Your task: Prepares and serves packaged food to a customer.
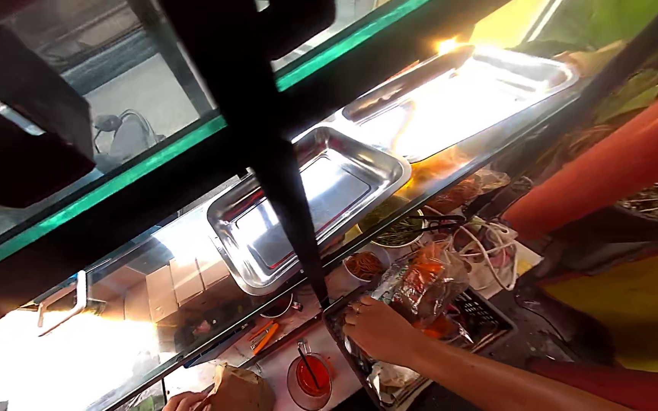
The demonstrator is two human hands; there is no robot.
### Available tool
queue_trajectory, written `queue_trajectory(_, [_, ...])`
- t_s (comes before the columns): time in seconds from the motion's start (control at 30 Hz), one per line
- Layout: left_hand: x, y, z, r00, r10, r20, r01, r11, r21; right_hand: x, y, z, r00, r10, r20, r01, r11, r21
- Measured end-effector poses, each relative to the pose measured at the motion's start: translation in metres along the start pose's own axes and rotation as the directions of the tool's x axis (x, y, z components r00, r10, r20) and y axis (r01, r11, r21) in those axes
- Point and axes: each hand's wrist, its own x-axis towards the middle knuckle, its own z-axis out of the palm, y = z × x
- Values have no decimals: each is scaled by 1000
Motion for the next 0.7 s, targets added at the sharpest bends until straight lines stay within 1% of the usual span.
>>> queue_trajectory(0.13, [3,29,1,990,25,-138,-26,1000,-3,9,-1,-7,993,51,103,-51,999,1])
queue_trajectory(0.27, [8,55,9,971,66,-230,-67,998,3,13,-1,-13,991,65,115,-64,998,-11])
queue_trajectory(0.37, [14,56,13,969,108,-224,-116,993,-21,21,-7,-11,983,42,176,-39,999,-20])
queue_trajectory(0.43, [19,57,10,972,105,-211,-117,992,-45,24,-7,-11,980,28,199,-22,999,-31])
queue_trajectory(0.5, [22,57,8,973,102,-206,-118,991,-68,22,-4,-16,971,37,236,-35,999,-13])
queue_trajectory(0.57, [25,67,4,976,121,-180,-146,980,-134,14,-1,-25,961,50,272,-53,999,5])
queue_trajectory(0.63, [36,93,4,974,191,-120,-213,952,-219,0,2,-33,974,43,221,-48,999,18])
queue_trajectory(0.67, [43,112,7,965,245,-94,-261,931,-256,-7,4,-36,988,43,149,-47,998,29])
queue_trajectory(0.7, [52,131,14,952,298,-72,-307,910,-279,-15,8,-37,999,36,30,-37,999,26])
